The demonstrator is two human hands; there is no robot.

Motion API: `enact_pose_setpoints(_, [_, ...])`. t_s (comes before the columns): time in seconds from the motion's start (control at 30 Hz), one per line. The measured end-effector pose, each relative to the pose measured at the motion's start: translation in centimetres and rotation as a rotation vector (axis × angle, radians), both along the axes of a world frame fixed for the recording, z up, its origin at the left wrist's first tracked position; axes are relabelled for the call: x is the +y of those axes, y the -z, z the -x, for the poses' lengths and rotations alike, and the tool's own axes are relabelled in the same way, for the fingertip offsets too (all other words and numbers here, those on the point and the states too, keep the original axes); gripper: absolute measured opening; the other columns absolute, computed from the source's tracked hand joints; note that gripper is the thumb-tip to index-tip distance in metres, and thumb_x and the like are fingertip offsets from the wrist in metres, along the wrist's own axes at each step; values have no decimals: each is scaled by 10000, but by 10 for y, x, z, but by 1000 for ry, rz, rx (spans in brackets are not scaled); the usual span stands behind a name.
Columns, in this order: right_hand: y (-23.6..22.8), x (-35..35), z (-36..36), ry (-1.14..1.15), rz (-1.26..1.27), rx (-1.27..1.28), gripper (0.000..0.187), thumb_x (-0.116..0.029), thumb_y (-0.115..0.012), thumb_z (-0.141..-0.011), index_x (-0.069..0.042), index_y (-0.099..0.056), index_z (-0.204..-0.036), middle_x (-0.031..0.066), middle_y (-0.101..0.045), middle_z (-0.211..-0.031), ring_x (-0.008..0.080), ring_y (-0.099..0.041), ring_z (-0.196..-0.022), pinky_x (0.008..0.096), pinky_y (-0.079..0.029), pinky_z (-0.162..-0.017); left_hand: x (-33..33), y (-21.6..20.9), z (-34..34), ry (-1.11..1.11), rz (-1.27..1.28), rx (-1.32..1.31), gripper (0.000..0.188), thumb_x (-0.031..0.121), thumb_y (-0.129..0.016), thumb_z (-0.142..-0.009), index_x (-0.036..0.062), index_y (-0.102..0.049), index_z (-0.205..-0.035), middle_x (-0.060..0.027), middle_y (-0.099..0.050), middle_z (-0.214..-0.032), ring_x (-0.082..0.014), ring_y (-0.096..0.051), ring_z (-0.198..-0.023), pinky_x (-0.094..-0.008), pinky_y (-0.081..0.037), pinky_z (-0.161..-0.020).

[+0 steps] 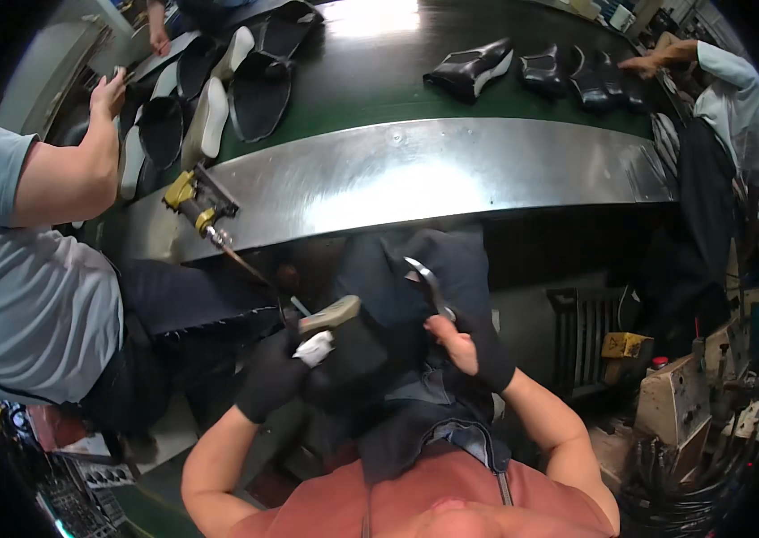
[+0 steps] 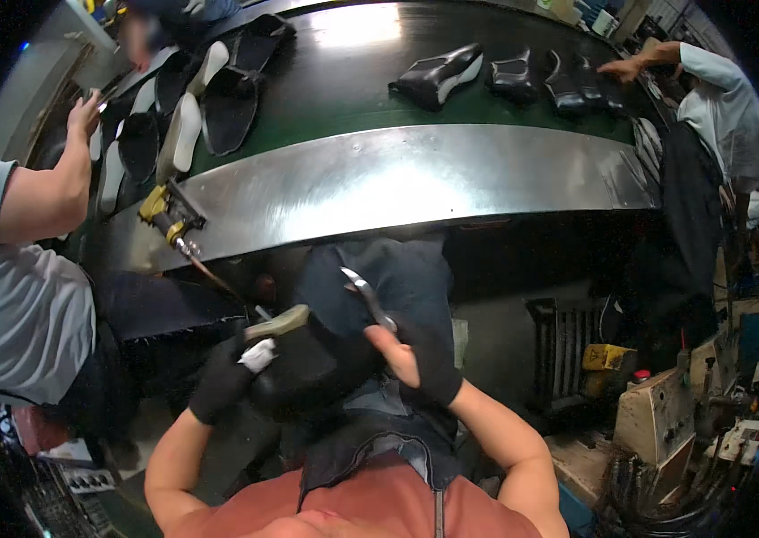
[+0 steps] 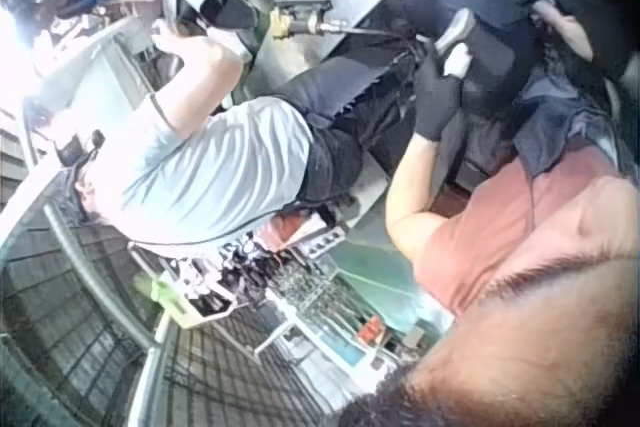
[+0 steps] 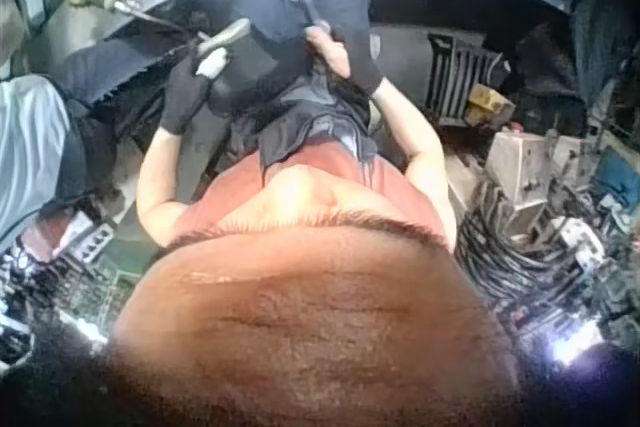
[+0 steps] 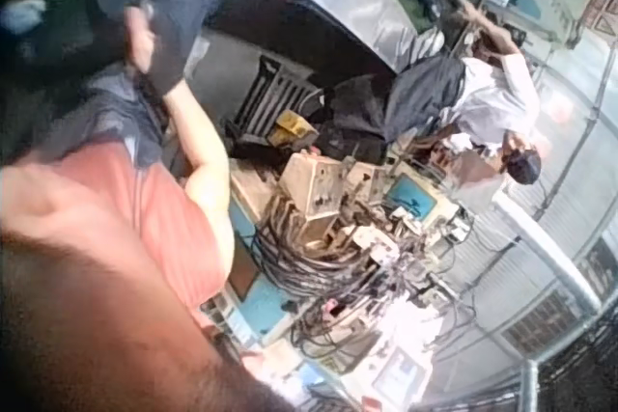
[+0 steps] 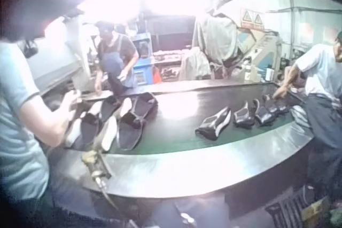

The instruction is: The person uses pliers to trim excess material from the edges of shoe soles. They pick up a shoe from a conveyor belt, hold it against their lap, and carefully scrape the sole's perimeter with the tool. After finishing each shoe, they place it back on the belt and repeat the process with the next item.

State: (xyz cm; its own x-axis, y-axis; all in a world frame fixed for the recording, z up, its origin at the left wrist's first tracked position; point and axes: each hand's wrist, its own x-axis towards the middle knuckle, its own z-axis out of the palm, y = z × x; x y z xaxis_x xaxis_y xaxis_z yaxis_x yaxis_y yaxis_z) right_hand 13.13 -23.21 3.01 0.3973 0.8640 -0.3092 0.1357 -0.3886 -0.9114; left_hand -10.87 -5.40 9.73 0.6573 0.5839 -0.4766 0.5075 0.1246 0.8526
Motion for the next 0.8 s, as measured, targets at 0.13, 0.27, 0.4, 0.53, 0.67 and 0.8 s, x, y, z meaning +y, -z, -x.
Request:
enact_pose_setpoints(0.13, [-52, 31, 26, -131, -287, -176, 491, -379, -755, -757, -42, -627, -1090, 111, -546, -820, 225, -494, -769, 343, -417, -685, -25, 7, -20, 204, -238, -70, 354, 220, -570, -940, 27, -548, -1236, -88, -614, -1135, -158, -559, -1028, -314, -437, -910])
enact_pose_setpoints(0.27, [-45, 24, 25, -167, -268, -102, 592, -442, -798, -682, -76, -631, -1117, 116, -574, -925, 249, -506, -885, 358, -426, -783, -31, 3, -34, 263, -344, -183, 327, 156, -629, -879, 34, -595, -1180, -147, -598, -1188, -250, -574, -1094, -347, -433, -937])
enact_pose_setpoints(0.4, [-45, 19, 16, -222, -180, -156, 669, -450, -795, -674, -37, -596, -1162, 157, -586, -1069, 282, -512, -968, 373, -427, -869, -35, 7, -45, 227, -646, -334, 260, 123, -700, -787, 50, -676, -1034, -160, -638, -1113, -320, -600, -1057, -390, -453, -918])
enact_pose_setpoints(0.53, [-40, 26, 27, -275, -366, -227, 727, -346, -843, -641, -64, -560, -1249, 119, -575, -1043, 236, -520, -974, 351, -429, -841, -46, 14, -37, 123, -578, -411, 300, 101, -723, -729, 26, -657, -1012, -149, -664, -1038, -327, -627, -994, -395, -470, -899])
enact_pose_setpoints(0.67, [-43, 32, 27, -359, -294, -296, 653, -308, -807, -683, -62, -567, -1238, 132, -588, -1003, 273, -503, -912, 375, -421, -810, -66, 38, -37, -117, -486, -452, 266, 27, -681, -761, 12, -639, -1023, -135, -664, -1014, -252, -638, -940, -352, -487, -853])
enact_pose_setpoints(0.8, [-37, 36, 25, -318, -305, -216, 537, -264, -755, -752, -63, -578, -1217, 111, -571, -926, 263, -487, -847, 366, -399, -732, -64, 28, -49, -216, -235, -353, 183, 39, -628, -843, 8, -638, -1023, -88, -663, -981, -187, -619, -893, -325, -485, -821])
